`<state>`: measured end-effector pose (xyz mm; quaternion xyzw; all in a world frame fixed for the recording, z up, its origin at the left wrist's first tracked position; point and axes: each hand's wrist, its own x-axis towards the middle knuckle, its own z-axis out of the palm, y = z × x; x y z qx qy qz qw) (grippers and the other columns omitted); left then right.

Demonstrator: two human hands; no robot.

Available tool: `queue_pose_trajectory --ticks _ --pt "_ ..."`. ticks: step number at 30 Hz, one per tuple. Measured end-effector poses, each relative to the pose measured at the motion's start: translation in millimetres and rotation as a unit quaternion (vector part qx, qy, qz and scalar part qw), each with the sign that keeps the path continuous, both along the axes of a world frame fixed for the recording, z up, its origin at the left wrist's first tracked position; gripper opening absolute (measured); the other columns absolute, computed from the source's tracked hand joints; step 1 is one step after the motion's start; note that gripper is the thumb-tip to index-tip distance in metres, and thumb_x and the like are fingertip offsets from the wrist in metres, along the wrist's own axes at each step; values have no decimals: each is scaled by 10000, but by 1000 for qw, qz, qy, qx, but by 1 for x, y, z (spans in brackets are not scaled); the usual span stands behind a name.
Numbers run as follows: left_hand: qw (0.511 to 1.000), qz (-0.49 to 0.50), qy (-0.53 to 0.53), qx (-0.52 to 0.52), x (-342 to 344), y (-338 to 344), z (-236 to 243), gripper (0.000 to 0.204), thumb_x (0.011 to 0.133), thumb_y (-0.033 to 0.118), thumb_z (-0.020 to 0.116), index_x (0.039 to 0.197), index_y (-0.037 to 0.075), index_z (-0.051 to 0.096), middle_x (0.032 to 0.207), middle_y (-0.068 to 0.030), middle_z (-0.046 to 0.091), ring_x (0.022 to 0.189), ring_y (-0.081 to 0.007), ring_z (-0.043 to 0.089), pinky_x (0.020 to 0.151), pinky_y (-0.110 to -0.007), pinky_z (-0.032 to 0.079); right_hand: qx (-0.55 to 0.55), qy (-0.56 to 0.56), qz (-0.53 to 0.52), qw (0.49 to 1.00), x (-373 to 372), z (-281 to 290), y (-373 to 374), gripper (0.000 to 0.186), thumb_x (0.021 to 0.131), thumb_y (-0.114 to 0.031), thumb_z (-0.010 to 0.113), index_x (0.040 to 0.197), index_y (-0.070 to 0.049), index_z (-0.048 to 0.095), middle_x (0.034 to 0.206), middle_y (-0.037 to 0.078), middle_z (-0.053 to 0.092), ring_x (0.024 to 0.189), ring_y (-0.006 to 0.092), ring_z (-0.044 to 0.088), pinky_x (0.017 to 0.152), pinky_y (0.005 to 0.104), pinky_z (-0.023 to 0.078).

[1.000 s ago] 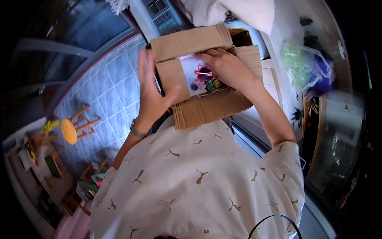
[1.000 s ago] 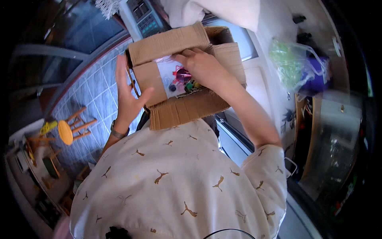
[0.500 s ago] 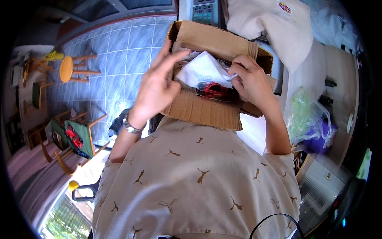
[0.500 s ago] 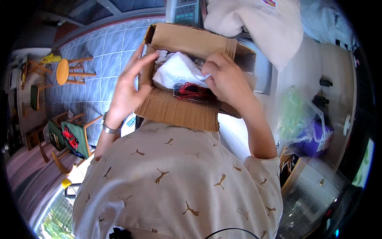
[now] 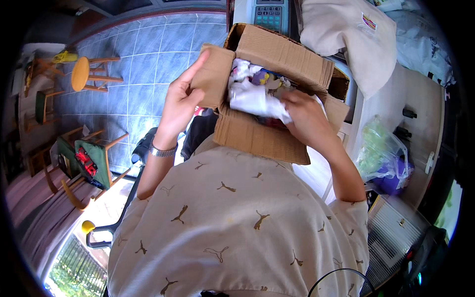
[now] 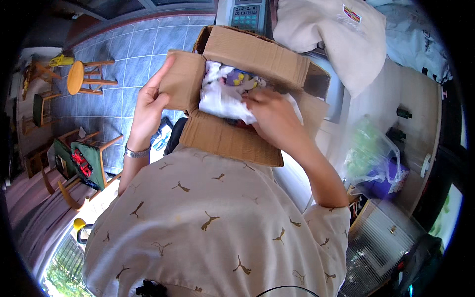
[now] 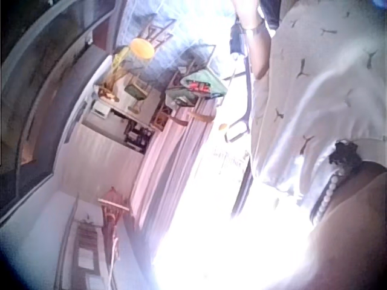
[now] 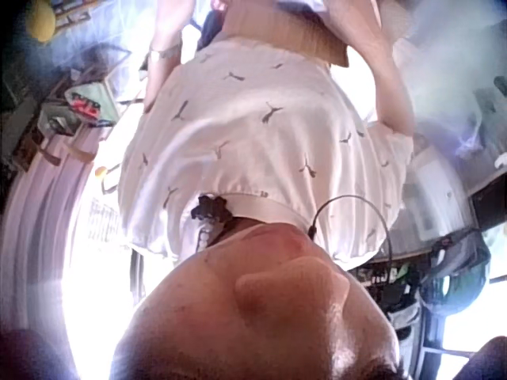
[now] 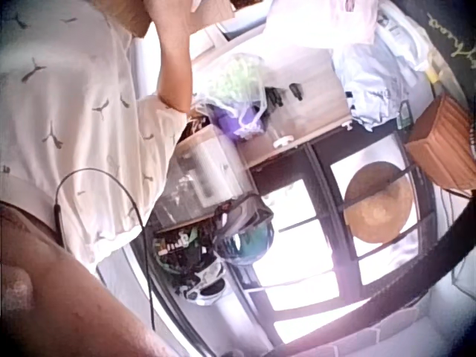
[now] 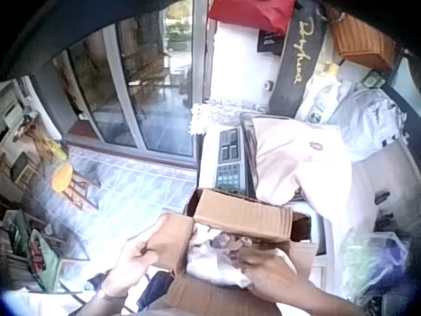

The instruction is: The person organizes various household items on a balcony, places a glass jar into an upper cabinet, removes paper wrapping from objects inside a cardboard box, and carries the box outside.

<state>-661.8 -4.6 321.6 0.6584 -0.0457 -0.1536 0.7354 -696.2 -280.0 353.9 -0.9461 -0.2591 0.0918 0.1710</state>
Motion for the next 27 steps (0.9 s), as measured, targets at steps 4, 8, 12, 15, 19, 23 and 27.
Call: queue_pose_trajectory --ticks 4,8,12,15,19,23,27 --pt "1000 -4 11 -4 2 4 -1 733 720 -150 352 1426 49 373 1359 -96 488 1162 -107 498 965 -235 384 56 64 -26 996 -9 17 -21 231 718 -74 683 941 -15 669 1013 127 638 941 300 599 836 376 485" --pt "999 -22 -15 -18 4 5 -2 736 717 -153 350 1431 30 353 1377 -105 469 1217 -125 465 1009 -249 351 82 150 -140 975 -17 21 -40 259 752 -129 725 976 -18 655 1035 133 636 996 305 596 857 366 467" --pt "999 -41 -13 -20 7 7 -2 742 717 -162 347 1433 33 349 1387 -110 458 1224 -129 457 1016 -253 344 126 228 -161 952 -22 19 -40 304 792 -92 717 1066 -19 607 1048 104 615 952 249 602 843 332 473" --pt "999 -37 -13 -31 5 9 -3 743 719 -171 346 1435 32 345 1389 -108 455 1229 -132 452 1018 -256 345 207 177 -225 936 -29 18 -38 277 848 -96 666 1103 -18 591 1081 100 598 978 225 585 868 334 455" --pt "998 -55 -5 2 5 10 1 768 713 -164 363 1447 59 334 1403 -111 436 1258 -152 431 1039 -273 327 155 102 -381 906 -21 -5 -56 276 896 -213 603 1052 15 605 914 184 652 839 325 622 789 389 470" --pt "961 9 -175 212 5 -1 11 717 674 -165 460 1353 64 483 1347 -136 488 1210 -212 513 1010 -285 380 157 68 -385 907 -19 -7 -56 301 904 -247 589 1036 23 610 885 201 658 802 338 631 759 398 472" --pt "784 19 -430 447 5 -21 35 476 642 -157 552 1058 50 654 1125 -119 599 1110 -242 559 931 -299 449 81 106 -293 947 -8 10 -45 352 874 -298 631 1062 -2 614 914 201 660 823 351 639 765 425 478"
